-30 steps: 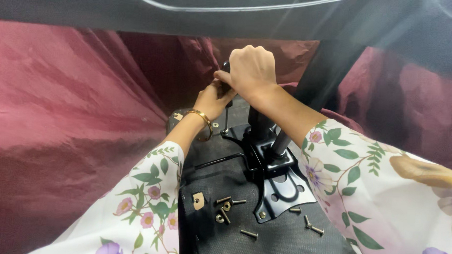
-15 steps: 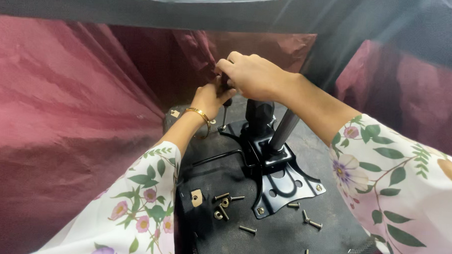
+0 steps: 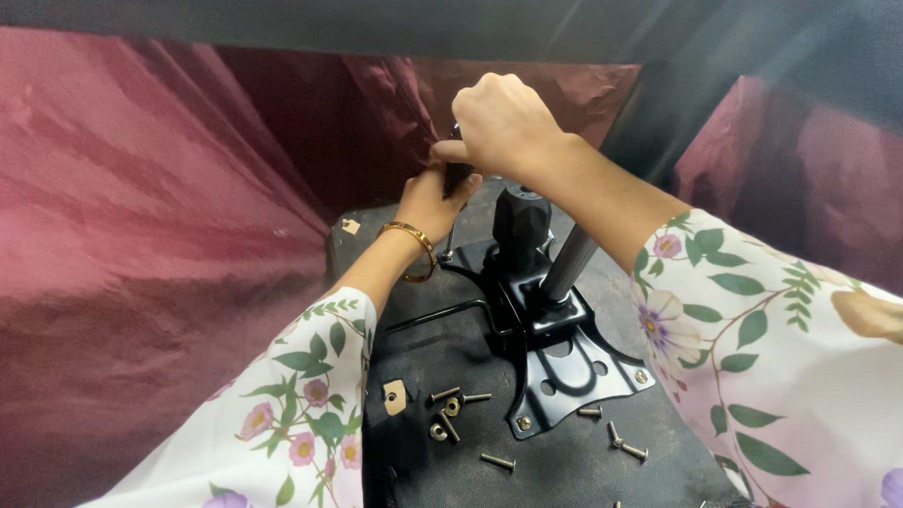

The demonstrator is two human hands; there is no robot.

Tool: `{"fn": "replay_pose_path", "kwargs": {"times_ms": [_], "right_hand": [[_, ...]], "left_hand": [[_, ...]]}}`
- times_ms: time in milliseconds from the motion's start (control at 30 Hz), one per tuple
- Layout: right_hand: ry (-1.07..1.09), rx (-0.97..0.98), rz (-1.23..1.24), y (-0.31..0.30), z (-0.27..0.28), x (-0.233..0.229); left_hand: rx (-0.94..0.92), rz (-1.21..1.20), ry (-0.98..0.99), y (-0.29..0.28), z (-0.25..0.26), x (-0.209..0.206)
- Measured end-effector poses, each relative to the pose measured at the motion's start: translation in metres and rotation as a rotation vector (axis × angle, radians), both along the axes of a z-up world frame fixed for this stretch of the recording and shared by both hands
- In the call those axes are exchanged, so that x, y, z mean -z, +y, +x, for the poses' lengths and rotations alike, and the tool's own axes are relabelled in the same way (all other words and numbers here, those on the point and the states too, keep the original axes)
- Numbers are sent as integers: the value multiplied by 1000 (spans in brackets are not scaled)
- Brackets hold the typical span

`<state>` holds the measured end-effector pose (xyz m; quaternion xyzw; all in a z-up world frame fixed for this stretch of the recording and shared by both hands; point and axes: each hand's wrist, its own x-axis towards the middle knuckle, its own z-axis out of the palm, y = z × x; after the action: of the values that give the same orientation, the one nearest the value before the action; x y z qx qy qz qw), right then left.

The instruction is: The person uses a screwdriver to tighten screws into a black metal bracket attached to a vertical pole on an overturned chair seat. They repeatedly insert and tighten screws at multiple holes around the bracket base, securing the pole to the seat.

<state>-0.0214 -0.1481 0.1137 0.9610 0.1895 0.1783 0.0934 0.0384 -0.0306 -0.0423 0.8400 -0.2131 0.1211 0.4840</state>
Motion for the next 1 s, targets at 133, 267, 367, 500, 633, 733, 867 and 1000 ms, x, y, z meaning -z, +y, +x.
{"fn": "replay_pose_path", "kwargs": {"times_ms": [133, 267, 367, 500, 633, 733, 867, 1000], "right_hand": [[-35, 11, 45, 7, -6, 5], [144, -15, 20, 5, -18, 8], [-1, -378, 42, -1, -25, 11], [201, -145, -9, 2, -22, 2], [179, -64, -45, 8, -12, -1], [73, -64, -23, 14, -3, 3], [-29, -33, 106, 13, 1, 16], [-98, 37, 91, -2, -1, 25]], "left_hand": [[15, 43, -2, 7, 3, 4], [43, 99, 82, 19, -4, -2], [80, 63, 53, 27, -12, -7], [88, 57, 137, 29, -23, -11], [34, -32, 79, 19, -24, -8], [4, -58, 74, 15, -18, -4], [15, -59, 96, 16, -5, 3], [32, 77, 100, 7, 8, 9]]}}
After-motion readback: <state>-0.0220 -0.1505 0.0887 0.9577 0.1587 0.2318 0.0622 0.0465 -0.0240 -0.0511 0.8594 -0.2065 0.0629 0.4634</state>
